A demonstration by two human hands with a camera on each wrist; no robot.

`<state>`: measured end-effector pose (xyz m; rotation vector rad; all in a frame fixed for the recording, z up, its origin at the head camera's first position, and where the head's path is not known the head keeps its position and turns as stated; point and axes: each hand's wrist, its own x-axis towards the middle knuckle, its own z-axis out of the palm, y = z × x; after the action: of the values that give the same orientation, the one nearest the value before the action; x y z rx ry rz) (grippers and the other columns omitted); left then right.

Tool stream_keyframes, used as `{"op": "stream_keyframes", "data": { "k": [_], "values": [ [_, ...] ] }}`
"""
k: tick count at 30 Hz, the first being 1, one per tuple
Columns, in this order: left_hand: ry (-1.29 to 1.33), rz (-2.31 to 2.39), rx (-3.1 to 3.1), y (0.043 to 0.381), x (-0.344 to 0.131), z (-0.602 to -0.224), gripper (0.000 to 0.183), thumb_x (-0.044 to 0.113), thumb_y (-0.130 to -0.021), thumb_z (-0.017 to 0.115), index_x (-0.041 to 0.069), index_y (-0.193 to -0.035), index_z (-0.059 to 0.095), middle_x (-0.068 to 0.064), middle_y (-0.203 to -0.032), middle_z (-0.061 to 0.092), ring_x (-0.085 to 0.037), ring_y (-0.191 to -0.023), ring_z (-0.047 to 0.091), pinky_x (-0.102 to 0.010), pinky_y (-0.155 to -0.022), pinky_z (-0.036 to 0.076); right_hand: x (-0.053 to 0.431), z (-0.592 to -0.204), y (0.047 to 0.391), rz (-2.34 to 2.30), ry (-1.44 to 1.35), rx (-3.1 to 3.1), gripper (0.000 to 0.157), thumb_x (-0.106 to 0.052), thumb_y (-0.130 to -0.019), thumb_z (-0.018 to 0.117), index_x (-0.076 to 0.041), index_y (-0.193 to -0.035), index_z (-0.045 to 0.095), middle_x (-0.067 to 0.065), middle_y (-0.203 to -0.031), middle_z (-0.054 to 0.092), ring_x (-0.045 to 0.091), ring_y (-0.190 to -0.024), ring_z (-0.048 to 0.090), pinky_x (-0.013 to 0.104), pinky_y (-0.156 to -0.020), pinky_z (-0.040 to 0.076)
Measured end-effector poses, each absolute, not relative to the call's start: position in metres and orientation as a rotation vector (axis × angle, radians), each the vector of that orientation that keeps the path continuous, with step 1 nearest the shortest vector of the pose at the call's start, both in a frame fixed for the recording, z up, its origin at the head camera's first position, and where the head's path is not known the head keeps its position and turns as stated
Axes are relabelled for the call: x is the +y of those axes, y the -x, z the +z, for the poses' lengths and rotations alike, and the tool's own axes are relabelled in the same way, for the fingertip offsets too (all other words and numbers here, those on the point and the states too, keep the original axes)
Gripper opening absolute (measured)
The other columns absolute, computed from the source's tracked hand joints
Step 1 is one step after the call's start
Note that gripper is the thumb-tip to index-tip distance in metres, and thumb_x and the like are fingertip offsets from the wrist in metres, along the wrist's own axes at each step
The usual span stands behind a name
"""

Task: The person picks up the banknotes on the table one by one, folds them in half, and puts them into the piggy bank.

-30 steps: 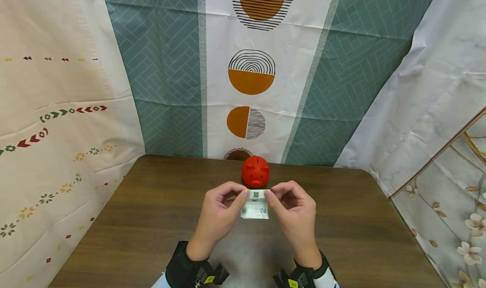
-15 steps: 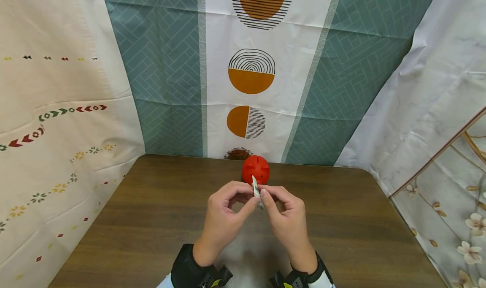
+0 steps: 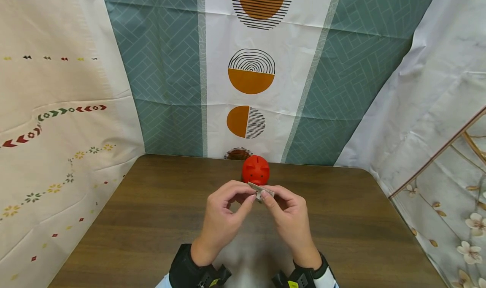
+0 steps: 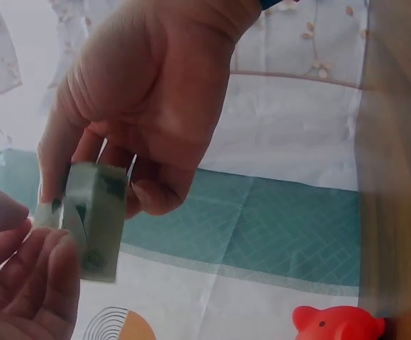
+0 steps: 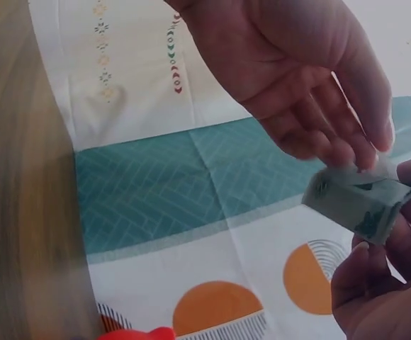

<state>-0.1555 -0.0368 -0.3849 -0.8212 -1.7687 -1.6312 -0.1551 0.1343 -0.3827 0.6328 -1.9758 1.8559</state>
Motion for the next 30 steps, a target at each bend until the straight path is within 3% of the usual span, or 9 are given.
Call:
{"op": "stream_keyframes", "data": {
  "k": [7,18,30],
  "values": [
    [0.635,-1.690,-1.861,0.1564,-0.0405,-0.3867,0.017,0.005,-0.090,0.077,0.008,-0.103,0.068,-0.004,-0.082,0.062,-0.012,-0.062,0.050,-0.022,-0.050,0.046,0.1384,-0.3806,0.1543,1.879,-0.544,-2.037,0.012,-0.002,-0.097,0.067,0.000,-0.106,0.075,0.000,-0.088,0.072,0.016,-0.075,0.062,0.025,-0.068,0.058],
    [0.630,-1.801,-1.936,0.1549,-0.0432,-0.3849,0.007,0.007,-0.093,0.074,0.009,-0.098,0.071,-0.007,-0.078,0.065,-0.011,-0.062,0.052,-0.023,-0.053,0.048,0.1419,-0.3818,0.1571,1.925,-0.556,-2.028,0.013,-0.001,-0.097,0.066,0.001,-0.107,0.073,-0.003,-0.090,0.072,0.015,-0.072,0.060,0.025,-0.062,0.055],
    [0.788,-1.826,-1.977,0.1528,-0.0453,-0.3832,0.004,0.008,-0.096,0.070,0.010,-0.097,0.073,-0.007,-0.077,0.062,-0.013,-0.062,0.050,-0.024,-0.052,0.048,0.1408,-0.3867,0.1556,1.884,-0.802,-1.999,0.012,0.005,-0.095,0.066,-0.002,-0.101,0.073,-0.003,-0.091,0.073,0.014,-0.074,0.061,0.027,-0.057,0.053]
  ]
}}
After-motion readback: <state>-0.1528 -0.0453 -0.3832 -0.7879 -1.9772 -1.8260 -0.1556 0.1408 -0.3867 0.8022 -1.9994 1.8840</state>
